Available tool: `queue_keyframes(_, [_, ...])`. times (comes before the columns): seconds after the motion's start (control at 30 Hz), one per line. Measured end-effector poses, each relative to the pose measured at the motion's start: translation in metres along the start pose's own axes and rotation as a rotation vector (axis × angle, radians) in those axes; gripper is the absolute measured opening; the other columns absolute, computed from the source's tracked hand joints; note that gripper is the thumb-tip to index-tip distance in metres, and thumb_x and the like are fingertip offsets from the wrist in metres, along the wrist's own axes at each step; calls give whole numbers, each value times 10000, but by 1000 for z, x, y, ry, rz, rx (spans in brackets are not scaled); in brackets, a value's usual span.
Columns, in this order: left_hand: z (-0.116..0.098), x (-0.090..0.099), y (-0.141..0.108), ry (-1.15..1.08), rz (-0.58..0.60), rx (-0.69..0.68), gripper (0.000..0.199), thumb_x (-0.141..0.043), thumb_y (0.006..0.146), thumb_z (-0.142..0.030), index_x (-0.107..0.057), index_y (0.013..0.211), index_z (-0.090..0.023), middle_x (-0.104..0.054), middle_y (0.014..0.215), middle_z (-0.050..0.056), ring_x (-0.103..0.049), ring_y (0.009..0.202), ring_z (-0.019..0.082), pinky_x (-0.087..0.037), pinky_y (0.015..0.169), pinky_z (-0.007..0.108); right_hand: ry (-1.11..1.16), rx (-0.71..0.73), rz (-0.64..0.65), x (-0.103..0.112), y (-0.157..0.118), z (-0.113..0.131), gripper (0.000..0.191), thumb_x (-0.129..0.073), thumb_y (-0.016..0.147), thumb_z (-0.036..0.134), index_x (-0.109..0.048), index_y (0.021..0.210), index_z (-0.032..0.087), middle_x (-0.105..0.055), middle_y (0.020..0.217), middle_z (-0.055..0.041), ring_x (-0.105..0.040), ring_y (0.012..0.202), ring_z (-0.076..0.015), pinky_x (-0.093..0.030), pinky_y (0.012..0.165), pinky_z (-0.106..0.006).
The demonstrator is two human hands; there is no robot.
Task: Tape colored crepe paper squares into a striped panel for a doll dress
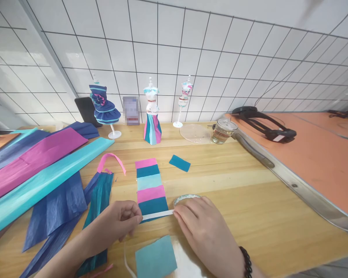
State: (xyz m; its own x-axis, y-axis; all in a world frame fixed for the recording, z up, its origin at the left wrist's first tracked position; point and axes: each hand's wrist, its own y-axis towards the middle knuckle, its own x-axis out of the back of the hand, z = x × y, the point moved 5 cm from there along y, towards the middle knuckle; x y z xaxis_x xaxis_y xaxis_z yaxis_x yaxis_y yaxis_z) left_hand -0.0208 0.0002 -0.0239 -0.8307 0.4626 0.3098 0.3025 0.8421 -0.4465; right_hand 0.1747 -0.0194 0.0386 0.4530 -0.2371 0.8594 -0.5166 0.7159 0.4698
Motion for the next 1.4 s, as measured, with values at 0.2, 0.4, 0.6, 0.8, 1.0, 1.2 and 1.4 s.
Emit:
queue_keyframes(0.2, [8, -2, 4, 88, -38, 106, 163, -502, 704, -312, -550, 645, -167, -564, 471, -33, -373, 350, 60, -293, 352, 167, -160, 58, 55, -17, -5, 6, 326, -316, 927, 115, -613, 803, 165, -541, 691, -32, -479, 624, -156, -365, 634, -315])
queue_keyframes(0.4, [9, -2, 3, 106, -74, 109, 148, -490, 693, -290, -550, 632, -170, -571, 459, -31, -378, 346, 63, -292, 340, 157, -195, 3, 99, -28, -5, 2, 367, -284, 935, 111, -589, 745, 182, -501, 640, -8, -402, 554, -147, -301, 590, -304])
queue_keyframes(0.6, [8, -3, 4, 140, -81, 146, 123, -488, 683, -271, -517, 606, -180, -540, 443, -40, -384, 334, 66, -295, 311, 151, -155, -92, 167, -36, -6, -4, 251, -373, 928, 137, -605, 863, 206, -558, 695, 7, -466, 618, -146, -288, 651, -329])
queue_keyframes(0.8, [11, -1, 6, 166, -81, 146, 149, -484, 695, -311, -498, 616, -185, -484, 443, -56, -403, 320, 75, -303, 298, 162, -147, -142, 224, -38, 0, -8, 228, -429, 908, 141, -607, 796, 228, -556, 690, 20, -460, 615, -142, -285, 659, -323])
queue_keyframes(1.0, [8, -1, 6, 174, -81, 144, 160, -496, 689, -326, -515, 622, -183, -434, 460, -69, -406, 329, 74, -308, 291, 159, -214, -92, 192, -30, 6, -5, 308, -418, 906, 142, -579, 654, 215, -507, 616, 17, -410, 557, -143, -272, 621, -317])
queue_keyframes(1.2, [10, -2, 8, 206, -82, 167, 164, -492, 690, -329, -506, 613, -184, -437, 443, -61, -411, 321, 77, -309, 283, 155, -250, -97, 209, -33, 10, -4, 282, -490, 871, 137, -561, 609, 215, -497, 586, 26, -408, 533, -137, -272, 622, -322])
queue_keyframes(1.4, [13, -1, 6, 211, -96, 194, 170, -485, 694, -343, -496, 615, -193, -448, 451, -56, -400, 318, 80, -307, 278, 163, -286, -125, 260, -36, 13, -3, 234, -562, 832, 129, -578, 617, 220, -526, 596, 28, -440, 540, -143, -278, 627, -334])
